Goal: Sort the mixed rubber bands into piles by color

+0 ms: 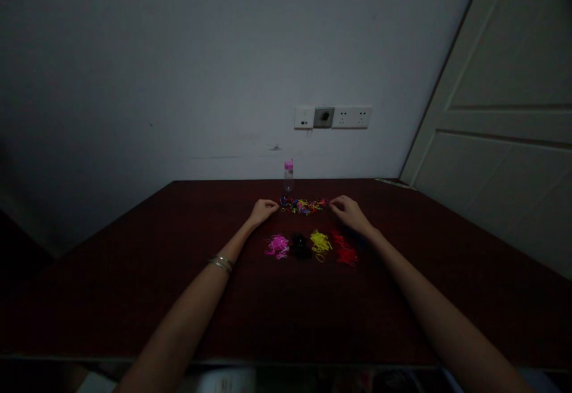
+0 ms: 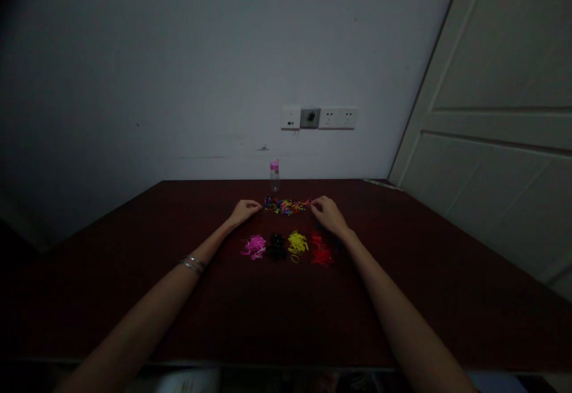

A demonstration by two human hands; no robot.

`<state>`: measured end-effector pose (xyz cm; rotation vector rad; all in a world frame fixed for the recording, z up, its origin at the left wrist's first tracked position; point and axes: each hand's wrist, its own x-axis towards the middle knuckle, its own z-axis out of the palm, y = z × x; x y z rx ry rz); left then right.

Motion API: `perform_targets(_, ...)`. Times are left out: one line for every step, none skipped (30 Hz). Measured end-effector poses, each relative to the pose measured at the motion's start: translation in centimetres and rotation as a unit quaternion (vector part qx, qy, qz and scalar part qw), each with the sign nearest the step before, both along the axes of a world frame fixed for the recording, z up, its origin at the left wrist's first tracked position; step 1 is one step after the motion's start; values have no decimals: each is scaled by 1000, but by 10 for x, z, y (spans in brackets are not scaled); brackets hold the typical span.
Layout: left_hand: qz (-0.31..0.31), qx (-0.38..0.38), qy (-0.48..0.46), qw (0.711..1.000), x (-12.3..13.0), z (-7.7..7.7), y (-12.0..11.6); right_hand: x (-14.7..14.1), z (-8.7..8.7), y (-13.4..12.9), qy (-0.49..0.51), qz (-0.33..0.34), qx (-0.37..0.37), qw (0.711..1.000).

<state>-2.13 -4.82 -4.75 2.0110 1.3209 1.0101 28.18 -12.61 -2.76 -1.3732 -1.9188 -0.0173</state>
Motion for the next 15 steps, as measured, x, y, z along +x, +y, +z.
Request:
perform_targets(-2, 7, 14, 1000, 0, 0, -1, 7, -4, 2, 0, -16, -6, 1000)
perform_targets(-4, 14, 32, 999, 0, 0, -1, 14, -8, 4, 1, -29, -11, 1000)
perform_targets(-7, 23, 53, 998, 0, 1, -3, 19, -12, 6, 2, -40, -17, 999)
perform_targets(-9, 32, 77, 996, 0, 1, -4, 24, -15, 7, 4, -49, -22, 999)
perform_targets(-9, 42, 103, 994, 0, 2, -6, 28, -17, 8, 5, -57, -26, 998)
perform_targets(-8, 53, 129, 990, 1, 3, -8, 32, -19, 8, 6, -65, -30, 997)
perform_targets(-4, 63, 154, 986, 1, 4, -10, 34, -21, 9, 7, -72, -34, 997)
perform_targets(-1, 70, 175, 982, 1, 5, -12, 36, -22, 9, 8, -78, -37, 996)
perform_targets(3, 76, 193, 978, 2, 6, -14, 38, -22, 9, 9, -85, -40, 996)
perform_targets(6, 78, 206, 975, 2, 6, -15, 39, -23, 9, 11, -90, -43, 995)
perform_targets(7, 79, 215, 973, 3, 6, -16, 40, -23, 9, 11, -93, -45, 995)
perform_targets(7, 78, 221, 972, 3, 7, -17, 40, -24, 9, 11, -96, -46, 994)
perform_targets(7, 75, 223, 972, 3, 7, -18, 41, -24, 8, 11, -98, -46, 994)
perform_targets(5, 73, 223, 972, 3, 7, -18, 41, -25, 8, 12, -99, -46, 994)
perform_targets(4, 72, 222, 972, 3, 8, -18, 41, -25, 8, 15, -98, -45, 994)
